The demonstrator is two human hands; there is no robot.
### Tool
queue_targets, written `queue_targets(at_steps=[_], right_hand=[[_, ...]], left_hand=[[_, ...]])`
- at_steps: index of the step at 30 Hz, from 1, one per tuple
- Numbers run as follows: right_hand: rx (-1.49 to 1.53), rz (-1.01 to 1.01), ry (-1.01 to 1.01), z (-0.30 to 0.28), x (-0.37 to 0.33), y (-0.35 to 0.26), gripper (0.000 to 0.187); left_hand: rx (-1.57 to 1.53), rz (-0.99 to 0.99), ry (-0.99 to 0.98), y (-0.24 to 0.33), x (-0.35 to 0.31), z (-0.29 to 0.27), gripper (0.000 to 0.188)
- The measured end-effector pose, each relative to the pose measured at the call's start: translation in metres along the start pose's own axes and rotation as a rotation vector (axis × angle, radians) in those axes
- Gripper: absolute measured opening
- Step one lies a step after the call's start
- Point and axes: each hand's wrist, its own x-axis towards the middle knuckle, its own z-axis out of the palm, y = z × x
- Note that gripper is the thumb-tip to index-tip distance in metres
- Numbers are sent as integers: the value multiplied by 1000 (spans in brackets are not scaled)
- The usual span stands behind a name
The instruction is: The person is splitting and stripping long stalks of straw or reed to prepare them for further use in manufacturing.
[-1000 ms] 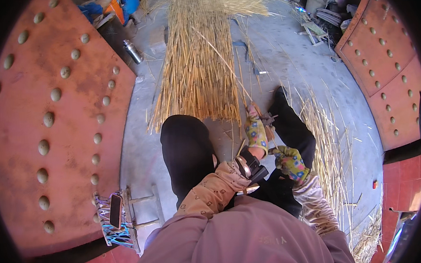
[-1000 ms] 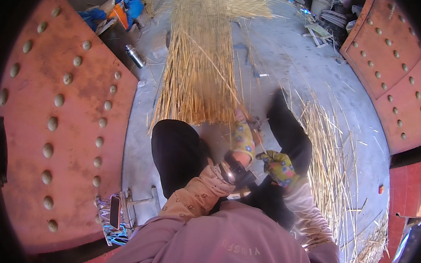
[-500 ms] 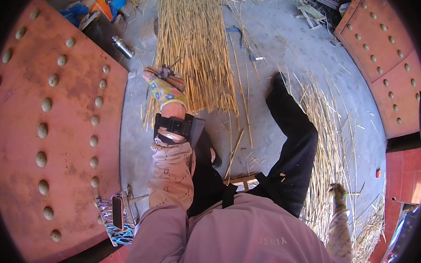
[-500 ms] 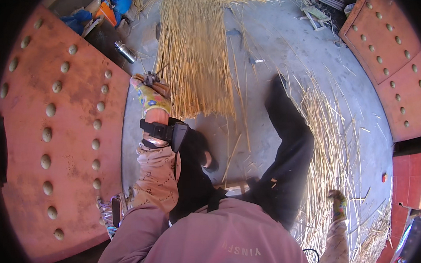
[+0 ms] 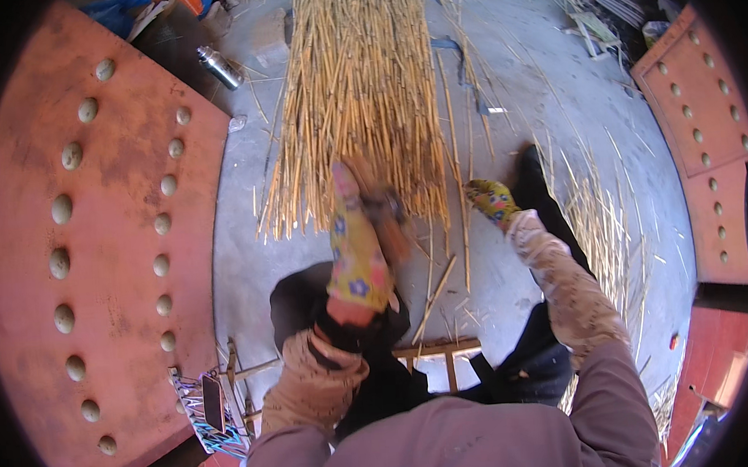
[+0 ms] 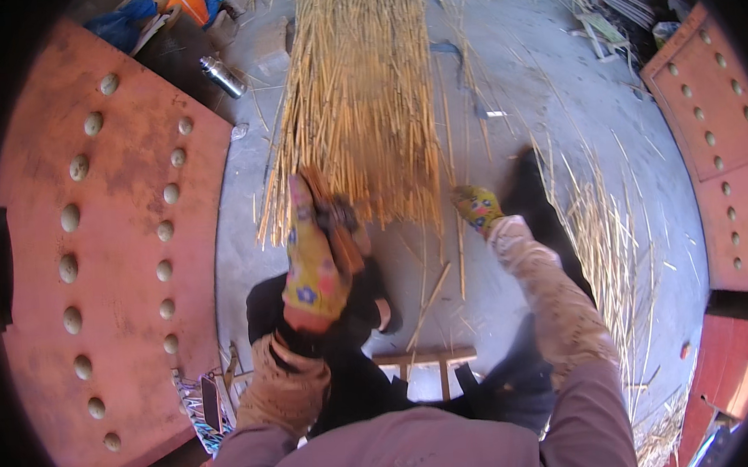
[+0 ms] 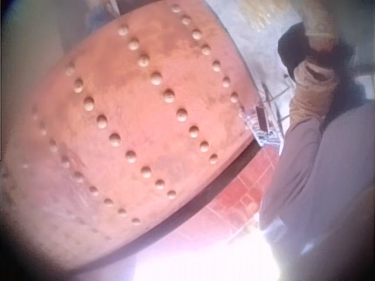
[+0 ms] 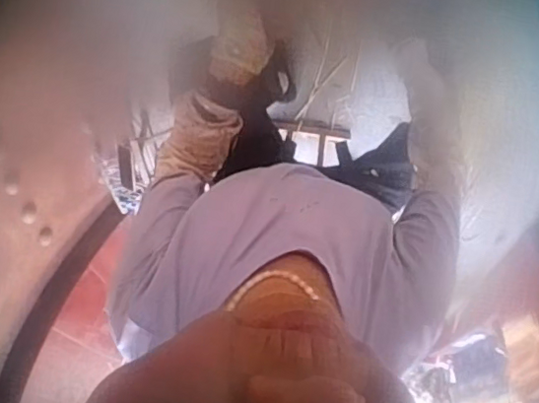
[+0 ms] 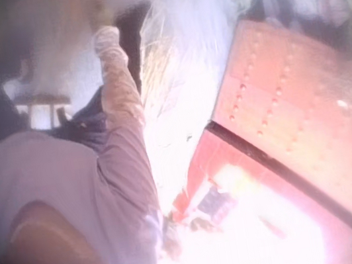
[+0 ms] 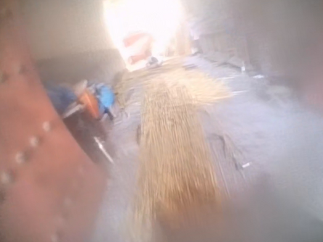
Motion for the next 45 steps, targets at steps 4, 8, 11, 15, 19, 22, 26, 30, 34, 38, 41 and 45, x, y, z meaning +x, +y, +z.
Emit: queue_targets(at_steps=[4, 8, 11, 15, 19, 22, 26, 30, 34, 38, 41, 45], right_hand=[[-982, 142, 81, -3, 16, 155, 33], [-423, 283, 70, 91, 23, 49, 29], [436, 608, 149, 73, 17, -8, 27], [-131, 410, -21, 15, 13, 8, 23], [388, 479, -202, -19, -35, -110, 22], [876, 379, -341, -16, -98, -175, 19], [776, 221, -751, 5, -198, -182, 25], [718, 290, -861, 7, -259, -195, 37], [559, 229, -385, -21, -235, -199, 47], [1191, 23, 52, -26, -202, -295, 19], [1464, -80, 327, -74, -173, -318, 19], [1211, -141, 475, -137, -163, -351, 20]], left_hand=[[57, -38, -80, 1, -4, 26, 41], [17, -154, 203, 8, -1, 15, 39], [29, -164, 180, 12, -1, 17, 41], [-1, -273, 98, 6, 5, 24, 43], [126, -249, 60, 0, -9, 28, 43], [186, -331, 78, -39, 7, 3, 50], [174, -432, -187, -110, -1, -16, 51], [244, -556, -358, -105, -59, 1, 52], [367, -526, -418, -93, -113, 10, 55], [331, -503, -498, -71, -146, 22, 57], [377, -542, -469, -57, -151, 18, 58], [456, -575, -602, -49, -164, 12, 58]])
